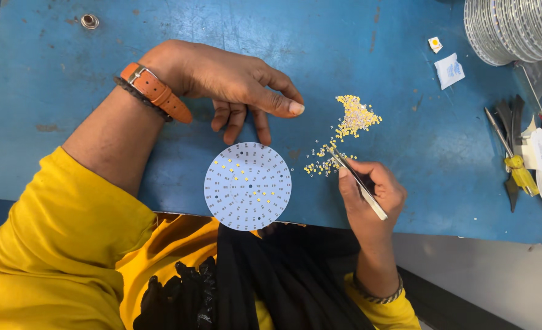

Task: The person uses tweezers to pick up small yellow components from a pile on a blue table and places them into designated spots on a circular white board. The person repeats this action continuously, filling the board with the components.

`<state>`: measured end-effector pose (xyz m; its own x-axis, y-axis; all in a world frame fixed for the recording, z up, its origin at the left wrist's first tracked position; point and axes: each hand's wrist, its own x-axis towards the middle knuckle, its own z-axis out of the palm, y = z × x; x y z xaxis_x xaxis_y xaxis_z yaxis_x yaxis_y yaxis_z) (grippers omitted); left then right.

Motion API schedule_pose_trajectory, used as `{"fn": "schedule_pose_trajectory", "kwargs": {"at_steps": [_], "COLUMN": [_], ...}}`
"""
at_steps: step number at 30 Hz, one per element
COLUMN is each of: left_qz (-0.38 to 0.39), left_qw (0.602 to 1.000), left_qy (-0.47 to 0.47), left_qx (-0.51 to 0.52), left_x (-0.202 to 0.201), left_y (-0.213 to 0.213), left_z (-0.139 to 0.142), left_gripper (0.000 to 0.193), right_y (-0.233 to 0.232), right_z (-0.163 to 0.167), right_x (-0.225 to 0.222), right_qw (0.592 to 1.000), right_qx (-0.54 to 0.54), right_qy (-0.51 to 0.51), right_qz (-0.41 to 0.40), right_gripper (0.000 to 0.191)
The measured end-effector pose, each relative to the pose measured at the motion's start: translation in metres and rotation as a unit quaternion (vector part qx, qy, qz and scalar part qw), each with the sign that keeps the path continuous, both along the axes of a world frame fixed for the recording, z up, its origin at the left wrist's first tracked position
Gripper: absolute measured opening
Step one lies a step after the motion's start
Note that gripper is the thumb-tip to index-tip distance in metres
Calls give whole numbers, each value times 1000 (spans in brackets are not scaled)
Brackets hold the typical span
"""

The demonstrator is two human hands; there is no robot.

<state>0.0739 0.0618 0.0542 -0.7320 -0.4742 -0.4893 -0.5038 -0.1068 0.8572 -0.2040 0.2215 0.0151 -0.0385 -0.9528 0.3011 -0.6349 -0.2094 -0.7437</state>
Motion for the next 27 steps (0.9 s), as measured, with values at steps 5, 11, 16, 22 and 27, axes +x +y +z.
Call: {"fn": "schedule_pose_trajectory", "kwargs": {"at_steps": [5,11,16,22,27], "left_qz": [0,-2,-2,-2,-24], "left_qw": [1000,1000,1000,1000,1000], "left_qy": [-7,-13,-13,-12,4], "left_qx": [0,-4,-6,-6,-6], "left_x": [0,0,-1,0,-1], "left_y": [-1,-2,-1,-2,-2], "left_z": [-3,-2,-1,-2,-3], "left_gripper": [85,83,83,84,83], "right_y": [3,1,0,-1,0], "right_z": [8,8,8,7,5], "right_x": [3,3,3,3,1], "right_qw": [992,998,996,997,995], "right_qx": [-34,-16,-21,-8,-25], "right_qy": [93,60,70,72,83], "right_qz": [81,24,43,42,53], "right_gripper": [16,17,18,16,14]}}
